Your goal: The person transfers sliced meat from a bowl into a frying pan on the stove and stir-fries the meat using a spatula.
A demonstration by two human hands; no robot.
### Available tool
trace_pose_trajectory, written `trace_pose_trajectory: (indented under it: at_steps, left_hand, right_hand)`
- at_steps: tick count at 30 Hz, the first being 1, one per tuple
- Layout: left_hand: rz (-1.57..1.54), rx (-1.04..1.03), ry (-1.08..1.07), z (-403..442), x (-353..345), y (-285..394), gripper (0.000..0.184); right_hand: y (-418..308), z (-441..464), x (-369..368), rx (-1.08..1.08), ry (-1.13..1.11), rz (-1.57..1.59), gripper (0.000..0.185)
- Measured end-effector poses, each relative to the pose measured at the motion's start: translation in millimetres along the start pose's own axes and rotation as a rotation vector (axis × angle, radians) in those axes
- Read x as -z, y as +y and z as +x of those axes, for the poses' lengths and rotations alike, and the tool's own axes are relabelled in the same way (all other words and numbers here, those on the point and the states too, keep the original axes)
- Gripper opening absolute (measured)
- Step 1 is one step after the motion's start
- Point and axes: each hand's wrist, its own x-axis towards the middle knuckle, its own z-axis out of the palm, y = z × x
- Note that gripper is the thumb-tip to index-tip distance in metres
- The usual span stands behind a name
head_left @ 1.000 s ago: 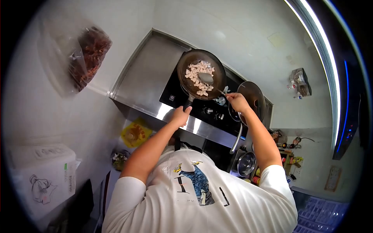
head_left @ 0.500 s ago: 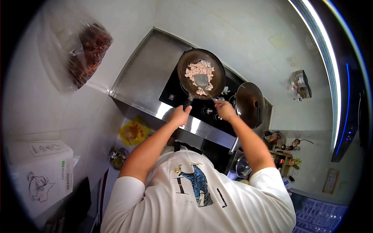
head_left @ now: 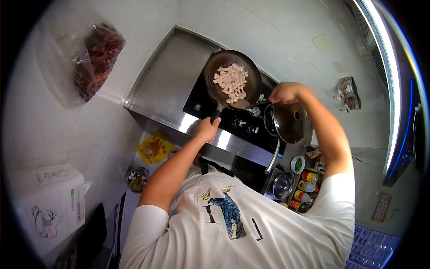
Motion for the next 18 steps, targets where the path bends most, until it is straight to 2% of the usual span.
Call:
trace_pose_trajectory:
  at_steps: [2, 3, 5, 8, 12, 14, 16, 17, 18]
  left_hand:
    - [0.055, 0.023, -0.007, -6.8, 5.7, 11.8, 0.074]
    - [0.039, 0.016, -0.014, -3.9, 6.1, 10.7, 0.075]
    - [0.027, 0.021, -0.022, 0.8, 3.8, 3.1, 0.075]
    - [0.020, 0.008, 0.033, 4.4, 1.0, 0.4, 0.076]
    - [0.022, 0.004, 0.038, 1.5, -1.2, 3.0, 0.075]
    - [0.003, 0.005, 0.034, 3.9, 0.5, 1.7, 0.076]
    - [0.015, -0.021, 0.026, 11.9, 0.1, -6.5, 0.065]
    - [-0.022, -0.014, 0.083, 6.2, -1.9, -3.7, 0.052]
    - [-0.018, -0.013, 0.081, 4.9, -2.1, -5.4, 0.052]
  right_hand:
    - [-7.1, 34.9, -14.1, 0.236, 0.304, 0.167, 0.024]
    - [-7.2, 39.7, -14.1, 0.239, 0.307, 0.156, 0.024]
    - [-7.4, 43.1, -21.7, 0.283, 0.460, 0.228, 0.024]
    - [1.2, 32.9, -16.9, 0.280, 0.501, 0.315, 0.022]
    - [-9.8, 74.7, -30.8, 0.288, 0.596, 0.316, 0.023]
    - [-11.6, 96.7, -73.7, 0.309, 0.579, 0.397, 0.023]
    - [-4.6, 78.8, -96.9, 0.363, 0.638, 0.354, 0.024]
    - [0.1, 65.8, -93.2, 0.330, 0.585, 0.396, 0.024]
    - [7.2, 51.5, -88.4, 0.294, 0.532, 0.443, 0.025]
